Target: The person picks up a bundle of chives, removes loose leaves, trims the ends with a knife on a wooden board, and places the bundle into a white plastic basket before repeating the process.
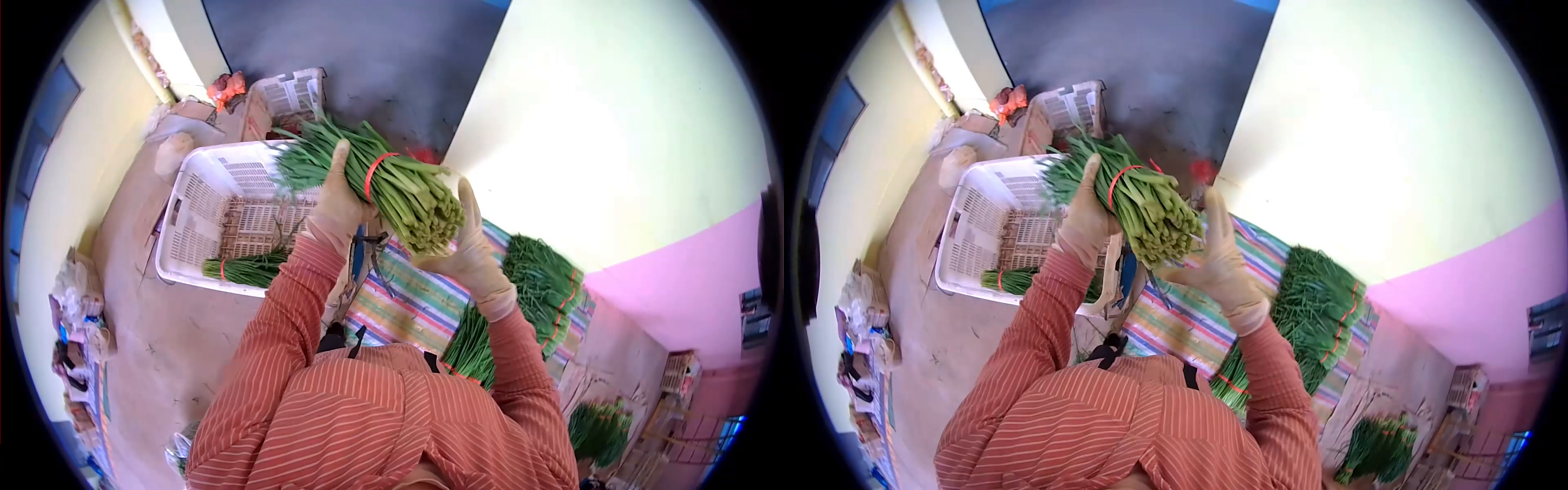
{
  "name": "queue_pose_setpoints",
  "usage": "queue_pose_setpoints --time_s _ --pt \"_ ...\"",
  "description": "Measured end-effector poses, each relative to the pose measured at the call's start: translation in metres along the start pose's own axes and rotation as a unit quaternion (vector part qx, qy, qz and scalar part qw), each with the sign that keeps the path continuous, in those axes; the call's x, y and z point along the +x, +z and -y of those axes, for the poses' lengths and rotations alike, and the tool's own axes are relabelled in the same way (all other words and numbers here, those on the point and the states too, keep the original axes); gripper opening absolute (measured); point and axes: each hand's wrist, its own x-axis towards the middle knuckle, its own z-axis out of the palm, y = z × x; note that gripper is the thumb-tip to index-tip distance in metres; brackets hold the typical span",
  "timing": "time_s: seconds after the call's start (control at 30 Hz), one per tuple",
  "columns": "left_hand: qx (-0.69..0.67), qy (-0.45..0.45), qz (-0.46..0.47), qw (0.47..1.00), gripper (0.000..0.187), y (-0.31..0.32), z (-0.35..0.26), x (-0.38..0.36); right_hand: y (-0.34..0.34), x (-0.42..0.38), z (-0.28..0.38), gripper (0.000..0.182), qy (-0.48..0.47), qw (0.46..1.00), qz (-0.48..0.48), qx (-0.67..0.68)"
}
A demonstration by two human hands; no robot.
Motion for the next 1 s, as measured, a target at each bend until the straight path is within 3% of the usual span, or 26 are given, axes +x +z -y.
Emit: queue_pose_setpoints --time_s 0.03,0.1,0.13,0.17,0.2,0.23,0.27,0.3,0.37,0.4,0.43,0.47,0.5,0.53,0.57,0.63,0.73,0.83,0.9,0.97,1.0 --pt "-0.054 -0.096 0.096 0.989 0.058 -0.002 0.004 -0.006 0.007 0.007 0.008 0.124 -0.01 1.0 0.004 0.0" --pt "0.003 -0.071 0.112 0.991 0.062 0.023 0.022 -0.032 0.016 0.03 0.023 0.119 -0.126 0.986 -0.063 0.092" --pt "-0.042 -0.112 0.196 0.973 0.062 0.027 0.03 -0.041 0.017 0.039 0.03 0.117 -0.181 0.969 -0.094 0.14" --pt "-0.085 -0.153 0.277 0.945 0.063 0.029 0.035 -0.05 0.014 0.047 0.043 0.117 -0.189 0.967 -0.088 0.143" --pt "-0.082 -0.143 0.282 0.945 0.063 0.029 0.039 -0.059 0.008 0.055 0.059 0.109 -0.195 0.969 -0.052 0.14" --pt "0.213 -0.011 0.216 0.953 0.066 0.029 0.043 -0.069 0.004 0.061 0.074 0.102 -0.198 0.971 -0.016 0.136" --pt "0.482 0.124 0.12 0.859 0.068 0.03 0.044 -0.075 0.005 0.067 0.086 0.085 -0.16 0.967 -0.045 0.194" --pt "0.479 0.136 0.117 0.859 0.068 0.033 0.034 -0.085 0.0 0.076 0.096 0.085 -0.169 0.965 -0.036 0.195" --pt "0.659 -0.108 0.083 0.74 0.069 0.05 0.001 -0.12 -0.011 0.092 0.113 0.079 -0.059 0.946 -0.015 0.317" --pt "0.582 -0.182 -0.018 0.792 0.072 0.072 -0.01 -0.133 -0.013 0.098 0.122 0.069 -0.059 0.944 -0.026 0.323" --pt "0.582 -0.175 -0.018 0.794 0.072 0.064 -0.004 -0.133 -0.016 0.102 0.131 0.069 -0.065 0.944 -0.022 0.323" --pt "0.551 0.023 0.025 0.834 0.078 0.046 0.012 -0.134 -0.017 0.106 0.141 0.065 -0.052 0.961 -0.01 0.272" --pt "0.497 0.221 0.064 0.837 0.089 0.047 0.021 -0.137 -0.015 0.108 0.148 0.061 -0.04 0.975 0.003 0.221" --pt "0.627 0.293 0.032 0.721 0.105 0.052 0.025 -0.139 -0.004 0.109 0.154 0.059 -0.026 0.972 0.004 0.233" --pt "0.441 0.288 0.146 0.837 0.099 0.05 0.038 -0.124 0.006 0.114 0.155 0.08 -0.029 0.983 0.033 0.177" --pt "0.335 0.262 0.115 0.898 0.089 0.044 0.042 -0.115 0.028 0.112 0.166 0.103 -0.046 0.998 0.032 0.039" --pt "0.254 0.24 0.108 0.931 0.072 0.017 0.025 -0.121 0.03 0.106 0.156 0.111 -0.081 0.993 0.091 0.0" --pt "0.185 0.275 0.127 0.935 0.059 -0.007 0.012 -0.129 0.036 0.079 0.125 0.109 -0.079 0.987 0.134 0.029" --pt "0.23 0.308 0.099 0.918 0.053 0.005 0.008 -0.142 0.047 0.067 0.112 0.11 -0.046 0.964 0.228 0.128" --pt "0.2 0.287 0.041 0.936 0.05 0.011 0.007 -0.149 0.058 0.05 0.115 0.116 -0.012 0.957 0.251 0.145" --pt "0.215 0.316 0.013 0.924 0.047 0.017 0.008 -0.152 0.067 0.041 0.109 0.121 -0.056 0.967 0.22 0.111"
